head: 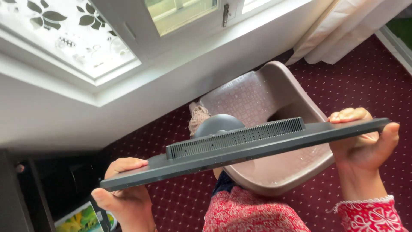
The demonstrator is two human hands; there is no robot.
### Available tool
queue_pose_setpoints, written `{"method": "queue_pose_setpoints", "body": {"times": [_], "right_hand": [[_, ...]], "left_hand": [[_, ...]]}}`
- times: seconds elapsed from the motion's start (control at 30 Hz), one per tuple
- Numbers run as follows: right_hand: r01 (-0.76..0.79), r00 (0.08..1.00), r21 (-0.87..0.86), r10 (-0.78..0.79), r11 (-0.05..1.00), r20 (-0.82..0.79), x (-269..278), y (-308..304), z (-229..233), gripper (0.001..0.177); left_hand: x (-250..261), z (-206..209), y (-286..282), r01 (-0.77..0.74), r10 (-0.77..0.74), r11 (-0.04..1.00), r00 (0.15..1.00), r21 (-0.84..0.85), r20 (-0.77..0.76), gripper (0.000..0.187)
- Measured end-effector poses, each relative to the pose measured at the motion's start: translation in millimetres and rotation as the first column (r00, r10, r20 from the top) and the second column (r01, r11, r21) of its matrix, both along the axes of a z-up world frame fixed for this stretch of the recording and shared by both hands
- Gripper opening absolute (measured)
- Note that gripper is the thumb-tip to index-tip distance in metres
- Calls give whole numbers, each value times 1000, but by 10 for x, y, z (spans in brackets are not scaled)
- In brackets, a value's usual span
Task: The person is cleaning and organizing a desk by moving computer peripherals and other items.
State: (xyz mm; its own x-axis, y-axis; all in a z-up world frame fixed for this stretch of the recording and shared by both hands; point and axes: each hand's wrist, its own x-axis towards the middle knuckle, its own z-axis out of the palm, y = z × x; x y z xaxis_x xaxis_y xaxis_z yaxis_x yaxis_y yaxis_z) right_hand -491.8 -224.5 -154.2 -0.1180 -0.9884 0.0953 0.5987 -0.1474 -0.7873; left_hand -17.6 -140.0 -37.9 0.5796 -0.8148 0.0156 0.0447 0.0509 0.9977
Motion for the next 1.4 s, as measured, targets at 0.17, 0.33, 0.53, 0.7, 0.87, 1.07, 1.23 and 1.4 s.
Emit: {"method": "queue_pose_setpoints", "body": {"times": [0.17, 0.33, 0.53, 0.7, 0.87, 1.07, 1.23, 1.4], "right_hand": [[51, 995, 63, -56, 997, 81, -8, -296, -129, 85], [121, 972, 152, -148, 981, 180, -266, -406, -782, 103], [171, 943, 254, -233, 952, 237, -556, -588, -1546, 92], [249, 919, 346, -334, 904, 209, -637, -769, -2079, 29], [274, 915, 420, -370, 865, 164, -788, -625, -2683, 31], [295, 881, 605, -456, 740, 128, -616, -726, -2737, 28], [273, 850, 679, -502, 681, 162, -547, -874, -2889, 27], [295, 865, 667, -488, 684, 118, -558, -877, -3229, 28]], "left_hand": [[242, -658, -844, 159, -175, 976, 979, -147, -101, 93], [27, -1097, -1816, 119, -164, 973, 959, -199, -230, 86], [-334, -1918, -2664, 132, -158, 987, 892, -91, -423, 70], [-583, -2522, -3246, 126, -77, 991, 819, 48, -568, 47], [-813, -3076, -3600, 230, -180, 973, 843, 36, -507, 37], [-1016, -3468, -4031, 274, -210, 961, 810, 37, -548, 35], [-1184, -3590, -4405, 311, -207, 946, 803, 96, -559, 31], [-1270, -3680, -4654, 340, -222, 934, 791, 108, -571, 33]]}}
